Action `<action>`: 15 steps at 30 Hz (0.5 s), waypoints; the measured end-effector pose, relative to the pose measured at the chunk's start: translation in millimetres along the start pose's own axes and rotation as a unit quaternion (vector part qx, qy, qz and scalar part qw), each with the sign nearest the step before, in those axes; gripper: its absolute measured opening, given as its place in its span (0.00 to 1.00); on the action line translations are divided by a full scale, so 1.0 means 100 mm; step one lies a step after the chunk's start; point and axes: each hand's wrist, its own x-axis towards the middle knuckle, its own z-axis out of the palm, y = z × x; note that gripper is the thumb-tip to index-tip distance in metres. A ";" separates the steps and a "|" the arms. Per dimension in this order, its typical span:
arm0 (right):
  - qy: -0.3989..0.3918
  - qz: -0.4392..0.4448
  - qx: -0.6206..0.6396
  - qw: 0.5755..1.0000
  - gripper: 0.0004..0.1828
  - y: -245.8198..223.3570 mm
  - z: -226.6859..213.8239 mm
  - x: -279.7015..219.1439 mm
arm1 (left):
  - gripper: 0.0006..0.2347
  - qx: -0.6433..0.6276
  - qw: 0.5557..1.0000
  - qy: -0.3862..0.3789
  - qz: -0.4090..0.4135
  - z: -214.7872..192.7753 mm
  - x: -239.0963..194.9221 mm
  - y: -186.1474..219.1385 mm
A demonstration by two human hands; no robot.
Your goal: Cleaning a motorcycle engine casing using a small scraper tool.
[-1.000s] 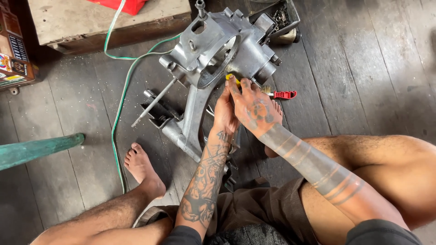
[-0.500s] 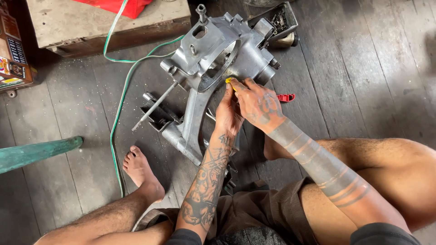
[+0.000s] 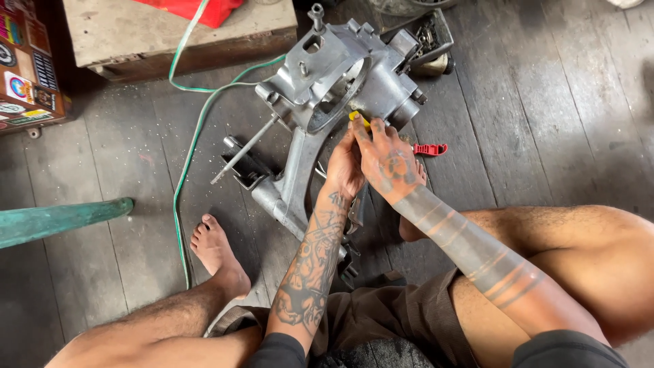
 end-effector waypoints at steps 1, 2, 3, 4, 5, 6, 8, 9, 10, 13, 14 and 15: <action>0.005 -0.002 -0.002 1.000 0.24 0.01 -0.02 0.04 | 0.14 0.001 1.000 -0.004 0.003 -0.04 0.05 -0.01; -0.025 0.018 0.041 0.999 0.23 0.02 -0.04 0.04 | 0.15 0.004 1.000 0.003 -0.002 -0.09 0.08 -0.05; -0.054 0.038 0.084 0.994 0.22 0.04 -0.06 0.05 | 0.15 0.007 1.000 0.011 -0.008 -0.14 0.11 -0.09; -0.053 0.038 0.082 0.995 0.22 0.03 -0.11 0.05 | 0.15 0.007 1.000 0.008 -0.008 -0.11 0.07 -0.08; -0.062 0.066 0.129 0.988 0.21 0.02 -0.16 0.05 | 0.15 0.020 1.000 0.017 -0.008 -0.09 0.03 -0.08; -0.070 0.094 0.176 0.977 0.21 0.01 -0.20 0.06 | 0.15 0.034 0.999 0.026 -0.009 -0.06 0.00 -0.06; -0.085 0.114 0.170 0.975 0.20 0.06 -0.20 0.11 | 0.15 0.053 0.998 0.026 -0.005 0.02 0.02 -0.04; -0.103 0.134 0.164 0.972 0.19 0.08 -0.19 0.13 | 0.15 0.072 0.997 0.030 -0.002 0.03 0.02 -0.03; -0.105 0.136 0.164 0.971 0.19 0.12 -0.17 0.14 | 0.15 0.071 0.997 0.032 -0.005 0.01 0.05 -0.04; -0.145 0.184 0.183 0.955 0.17 0.21 -0.21 0.18 | 0.13 0.086 0.996 0.037 -0.013 0.11 0.04 -0.04; -0.161 0.203 0.196 0.946 0.18 0.20 -0.28 0.22 | 0.12 0.108 0.993 0.051 -0.008 0.26 -0.04 -0.02; -0.176 0.221 0.210 0.936 0.19 0.19 -0.36 0.27 | 0.12 0.130 0.989 0.065 -0.003 0.41 -0.12 0.01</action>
